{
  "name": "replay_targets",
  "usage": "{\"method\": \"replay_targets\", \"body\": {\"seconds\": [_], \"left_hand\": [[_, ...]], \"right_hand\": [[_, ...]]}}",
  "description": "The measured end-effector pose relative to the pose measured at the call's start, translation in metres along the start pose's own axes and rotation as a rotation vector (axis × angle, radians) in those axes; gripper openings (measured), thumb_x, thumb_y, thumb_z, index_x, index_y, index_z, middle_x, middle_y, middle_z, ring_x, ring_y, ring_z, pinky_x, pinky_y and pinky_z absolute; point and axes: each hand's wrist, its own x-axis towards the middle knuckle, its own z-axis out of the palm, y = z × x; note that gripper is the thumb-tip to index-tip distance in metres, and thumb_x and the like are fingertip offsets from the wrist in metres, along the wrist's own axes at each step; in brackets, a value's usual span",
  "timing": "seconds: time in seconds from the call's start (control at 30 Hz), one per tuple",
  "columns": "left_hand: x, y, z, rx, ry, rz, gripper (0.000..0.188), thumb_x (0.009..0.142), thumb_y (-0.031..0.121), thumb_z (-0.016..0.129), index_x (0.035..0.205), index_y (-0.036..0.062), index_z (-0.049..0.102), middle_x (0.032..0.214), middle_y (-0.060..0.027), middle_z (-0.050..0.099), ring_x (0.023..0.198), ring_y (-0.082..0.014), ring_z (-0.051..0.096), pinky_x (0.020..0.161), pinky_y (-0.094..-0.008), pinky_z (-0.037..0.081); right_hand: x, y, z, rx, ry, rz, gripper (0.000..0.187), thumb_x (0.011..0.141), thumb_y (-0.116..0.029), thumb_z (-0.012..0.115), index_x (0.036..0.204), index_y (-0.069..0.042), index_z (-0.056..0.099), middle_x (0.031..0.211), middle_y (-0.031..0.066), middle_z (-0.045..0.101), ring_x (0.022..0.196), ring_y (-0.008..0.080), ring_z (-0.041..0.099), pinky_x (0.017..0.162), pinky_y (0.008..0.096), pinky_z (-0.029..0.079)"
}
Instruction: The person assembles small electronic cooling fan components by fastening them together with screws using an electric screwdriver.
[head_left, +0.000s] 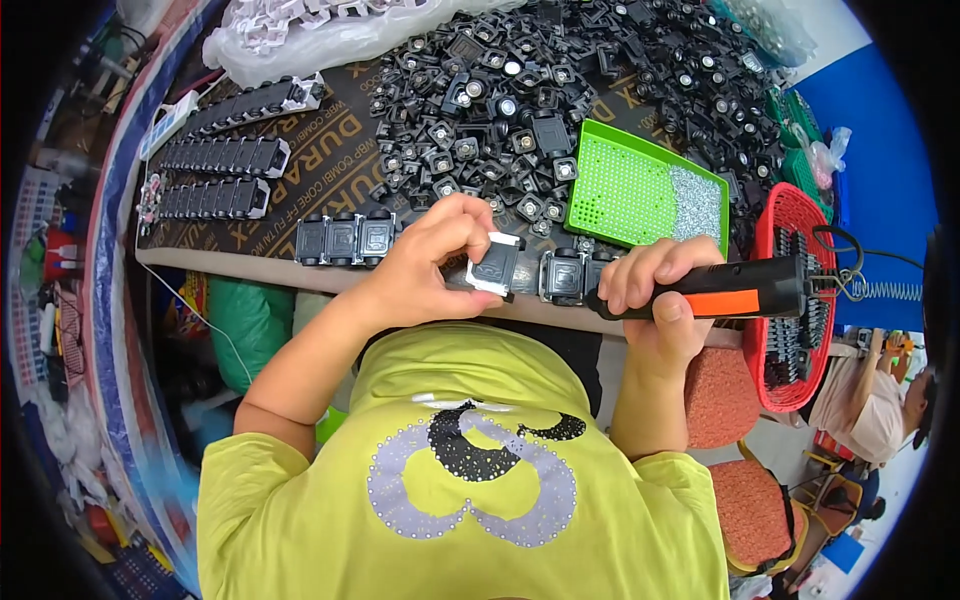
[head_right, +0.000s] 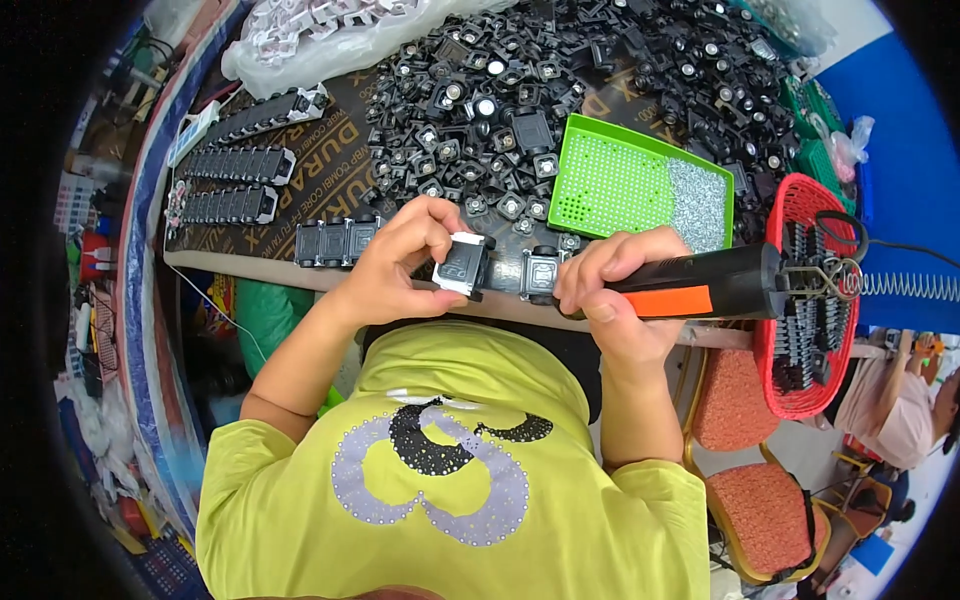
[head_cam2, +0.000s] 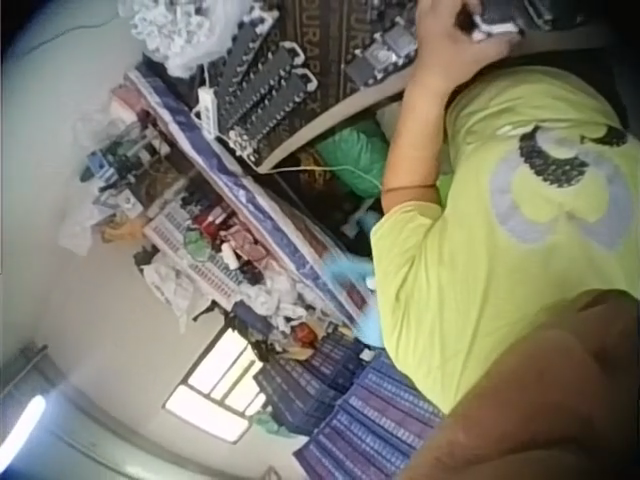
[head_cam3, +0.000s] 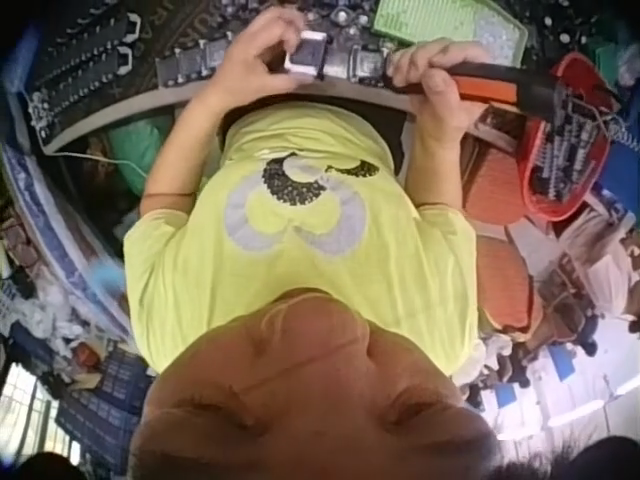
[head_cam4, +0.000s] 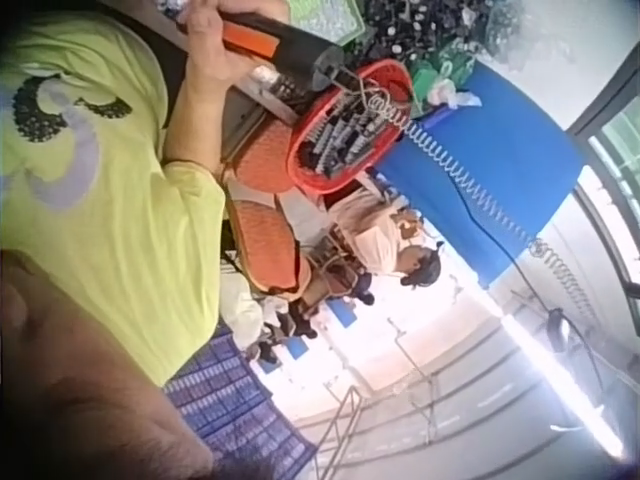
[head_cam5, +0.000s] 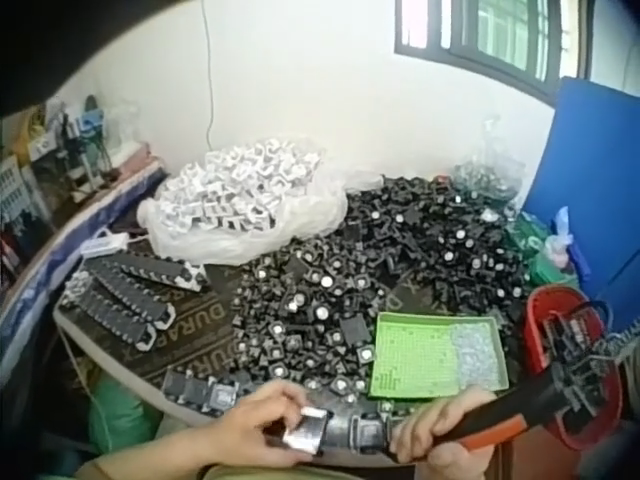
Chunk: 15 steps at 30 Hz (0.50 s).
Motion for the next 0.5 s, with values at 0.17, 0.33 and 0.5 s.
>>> {"method": "replay_targets", "body": {"seconds": [0.17, 0.33, 0.5], "left_hand": [[-0.006, -0.010, 0.006, -0.524, 0.044, -0.136, 0.037, 0.075, -0.001, 0.084, 0.099, 0.0060, 0.056, 0.127, -0.0074, 0.046, 0.113, -0.0164, 0.055, 0.102, -0.0334, 0.045], [-0.003, -0.009, 0.008, -0.538, 0.030, -0.126, 0.046, 0.073, -0.008, 0.082, 0.111, 0.0059, 0.059, 0.127, -0.0064, 0.047, 0.119, -0.0159, 0.052, 0.108, -0.0327, 0.040], [0.001, 0.014, 0.006, 0.185, 0.056, 0.099, 0.066, 0.069, -0.001, 0.085, 0.126, 0.0066, 0.052, 0.123, -0.0120, 0.055, 0.118, -0.0280, 0.057, 0.102, -0.0411, 0.047]], "right_hand": [[-0.009, 0.000, -0.002, 0.044, -0.013, 0.042, 0.035, 0.083, -0.009, 0.081, 0.100, -0.005, 0.050, 0.073, 0.0104, 0.058, 0.061, 0.0211, 0.059, 0.061, 0.0370, 0.054], [-0.020, 0.000, -0.002, 0.037, -0.040, 0.081, 0.043, 0.077, -0.010, 0.087, 0.101, -0.003, 0.052, 0.079, 0.0126, 0.062, 0.068, 0.0226, 0.062, 0.065, 0.0355, 0.055], [-0.016, -0.001, -0.008, 0.115, -0.234, 0.177, 0.087, 0.091, -0.075, 0.053, 0.129, 0.004, 0.056, 0.112, 0.0236, 0.066, 0.101, 0.0358, 0.069, 0.088, 0.0465, 0.056]]}}
